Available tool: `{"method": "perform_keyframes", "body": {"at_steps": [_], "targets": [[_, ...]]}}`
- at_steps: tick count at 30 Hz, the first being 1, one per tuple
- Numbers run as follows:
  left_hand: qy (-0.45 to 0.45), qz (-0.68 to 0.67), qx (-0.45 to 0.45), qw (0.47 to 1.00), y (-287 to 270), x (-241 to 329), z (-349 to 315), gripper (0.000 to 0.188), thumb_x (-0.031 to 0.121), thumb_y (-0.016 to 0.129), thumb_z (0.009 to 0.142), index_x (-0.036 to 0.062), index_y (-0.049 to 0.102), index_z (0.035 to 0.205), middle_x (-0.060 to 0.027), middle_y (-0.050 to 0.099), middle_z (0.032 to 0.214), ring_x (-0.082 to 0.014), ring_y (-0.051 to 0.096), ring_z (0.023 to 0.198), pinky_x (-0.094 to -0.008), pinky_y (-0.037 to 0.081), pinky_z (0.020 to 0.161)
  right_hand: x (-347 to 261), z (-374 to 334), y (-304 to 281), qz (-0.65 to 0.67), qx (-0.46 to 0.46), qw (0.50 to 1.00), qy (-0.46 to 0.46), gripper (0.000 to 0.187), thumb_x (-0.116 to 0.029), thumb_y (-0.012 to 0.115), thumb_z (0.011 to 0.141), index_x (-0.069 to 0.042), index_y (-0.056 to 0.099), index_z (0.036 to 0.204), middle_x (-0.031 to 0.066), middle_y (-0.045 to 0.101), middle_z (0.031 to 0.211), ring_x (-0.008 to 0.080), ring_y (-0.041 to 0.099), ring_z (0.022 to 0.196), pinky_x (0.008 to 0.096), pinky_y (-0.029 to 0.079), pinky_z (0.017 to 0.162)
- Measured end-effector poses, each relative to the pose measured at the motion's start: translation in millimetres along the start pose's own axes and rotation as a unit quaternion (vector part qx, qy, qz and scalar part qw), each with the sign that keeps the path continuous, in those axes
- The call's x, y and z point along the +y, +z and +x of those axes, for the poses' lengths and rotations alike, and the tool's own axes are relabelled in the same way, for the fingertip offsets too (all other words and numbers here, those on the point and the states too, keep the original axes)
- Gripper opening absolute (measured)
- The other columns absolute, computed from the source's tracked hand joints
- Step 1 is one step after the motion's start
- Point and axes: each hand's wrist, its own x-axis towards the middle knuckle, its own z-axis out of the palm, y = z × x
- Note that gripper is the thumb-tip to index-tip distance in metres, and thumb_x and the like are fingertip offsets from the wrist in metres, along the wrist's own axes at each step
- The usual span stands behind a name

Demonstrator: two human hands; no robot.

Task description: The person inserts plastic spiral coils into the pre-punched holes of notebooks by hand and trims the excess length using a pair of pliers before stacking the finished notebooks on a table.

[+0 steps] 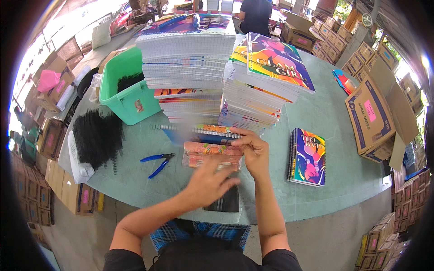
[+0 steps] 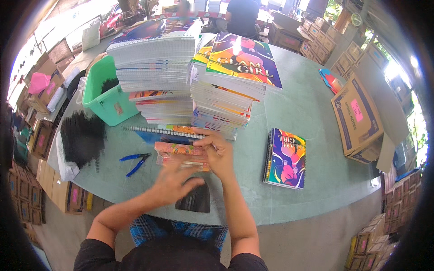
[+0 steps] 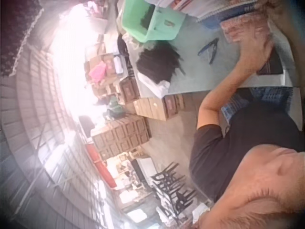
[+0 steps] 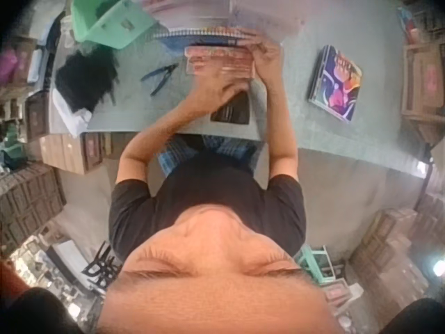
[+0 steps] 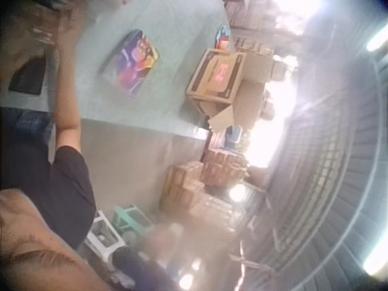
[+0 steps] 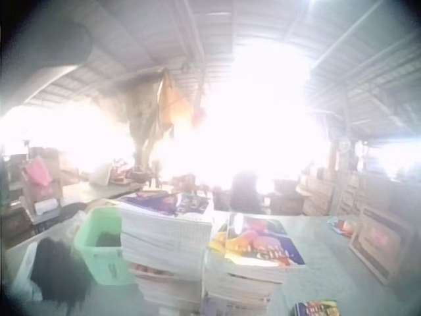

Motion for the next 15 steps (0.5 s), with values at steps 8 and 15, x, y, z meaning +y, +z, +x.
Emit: {"method": "perform_keyframes", "body": {"at_steps": [8,15], "targets": [[-0.033,0.213,-0.041,0.976,-46,-28,52,0.028,0.026,0.067,0.077,0.0049,0.060,0.095,-0.0096,0.059,0.099,-0.0287,0.052,0.099,-0.0399,0.039,0.084,-3,0,5,0.054,0.019,0.997,0.057,0.024,-0.010,0.064,0.085,0.000,0.060,0.107,0.0138,0.062,0.108,0.0192,0.060,0.098,0.0307,0.049,0.083],[-0.042,0.160,-0.088,0.982,-48,-36,56,0.030,0.030,0.061,0.081,0.0075,0.060,0.102,-0.0085,0.060,0.097,-0.0282,0.054,0.091,-0.0405,0.041,0.079,5,-6,6,-0.002,0.065,0.998,0.000,0.021,-0.011,0.065,0.084,0.000,0.063,0.101,0.0096,0.064,0.104,0.0178,0.059,0.094,0.0291,0.047,0.081]]}}
